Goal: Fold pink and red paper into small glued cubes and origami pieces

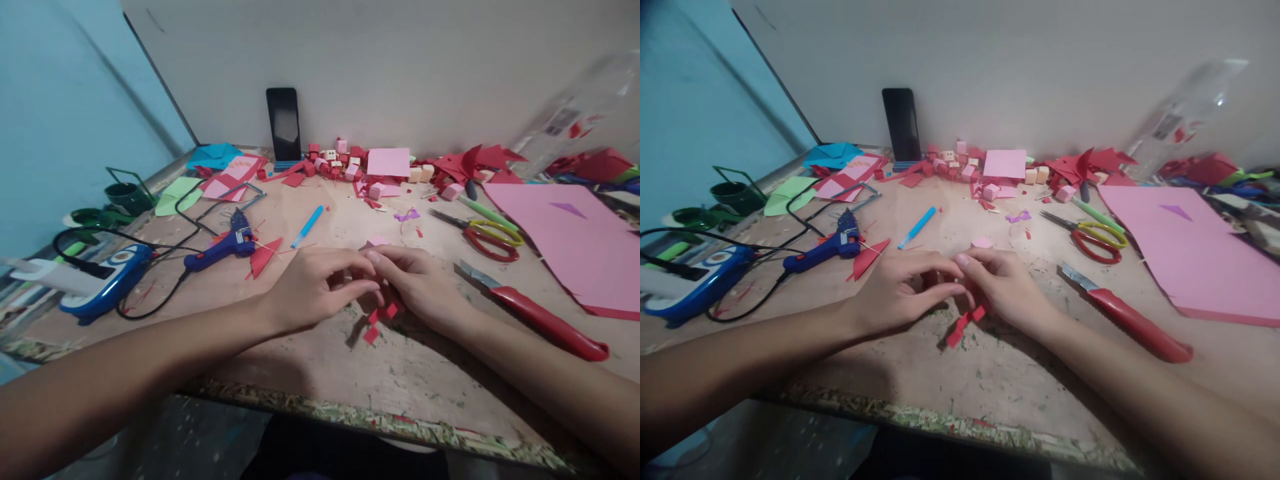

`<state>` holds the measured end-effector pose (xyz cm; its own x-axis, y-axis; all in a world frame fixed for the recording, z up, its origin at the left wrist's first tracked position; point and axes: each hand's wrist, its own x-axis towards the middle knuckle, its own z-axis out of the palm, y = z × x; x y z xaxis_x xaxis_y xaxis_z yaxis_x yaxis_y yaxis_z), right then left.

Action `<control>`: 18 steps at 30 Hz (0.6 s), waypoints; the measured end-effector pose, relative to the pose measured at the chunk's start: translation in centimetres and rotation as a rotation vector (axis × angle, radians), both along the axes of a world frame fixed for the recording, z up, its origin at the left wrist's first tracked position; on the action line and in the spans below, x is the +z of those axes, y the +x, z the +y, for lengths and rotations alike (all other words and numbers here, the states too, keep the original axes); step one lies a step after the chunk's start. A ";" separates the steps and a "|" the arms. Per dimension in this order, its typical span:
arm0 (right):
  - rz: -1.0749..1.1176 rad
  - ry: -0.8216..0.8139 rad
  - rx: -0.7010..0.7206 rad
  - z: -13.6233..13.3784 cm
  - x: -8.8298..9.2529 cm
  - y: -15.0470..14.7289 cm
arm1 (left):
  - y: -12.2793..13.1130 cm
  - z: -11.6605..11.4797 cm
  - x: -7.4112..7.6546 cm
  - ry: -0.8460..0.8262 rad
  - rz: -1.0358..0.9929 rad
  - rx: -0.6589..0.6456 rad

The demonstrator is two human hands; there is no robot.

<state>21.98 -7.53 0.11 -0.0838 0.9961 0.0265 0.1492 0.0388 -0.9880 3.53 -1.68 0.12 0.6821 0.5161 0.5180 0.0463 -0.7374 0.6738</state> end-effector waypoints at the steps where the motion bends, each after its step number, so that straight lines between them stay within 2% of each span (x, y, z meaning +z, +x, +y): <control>1: -0.001 -0.014 0.011 0.0 -0.1 0.0 | 0.0 0.0 0.0 0.043 0.008 -0.017; 5: 0.030 -0.054 -0.021 0.1 -0.5 0.1 | -0.3 0.4 0.3 0.130 0.054 -0.114; 10: 0.106 -0.087 -0.112 0.3 -0.6 0.1 | -0.2 0.2 0.1 0.163 0.206 -0.446; 12: 0.110 -0.087 -0.122 0.3 -0.5 0.0 | 0.0 -0.2 -0.1 0.184 0.269 -0.480; 16: 0.129 -0.090 -0.147 0.4 -0.5 0.1 | 0.1 -0.4 0.1 0.103 0.323 -0.474; 18: 0.143 -0.093 -0.150 0.4 -0.6 0.1 | 0.0 -0.3 0.2 0.115 0.329 -0.462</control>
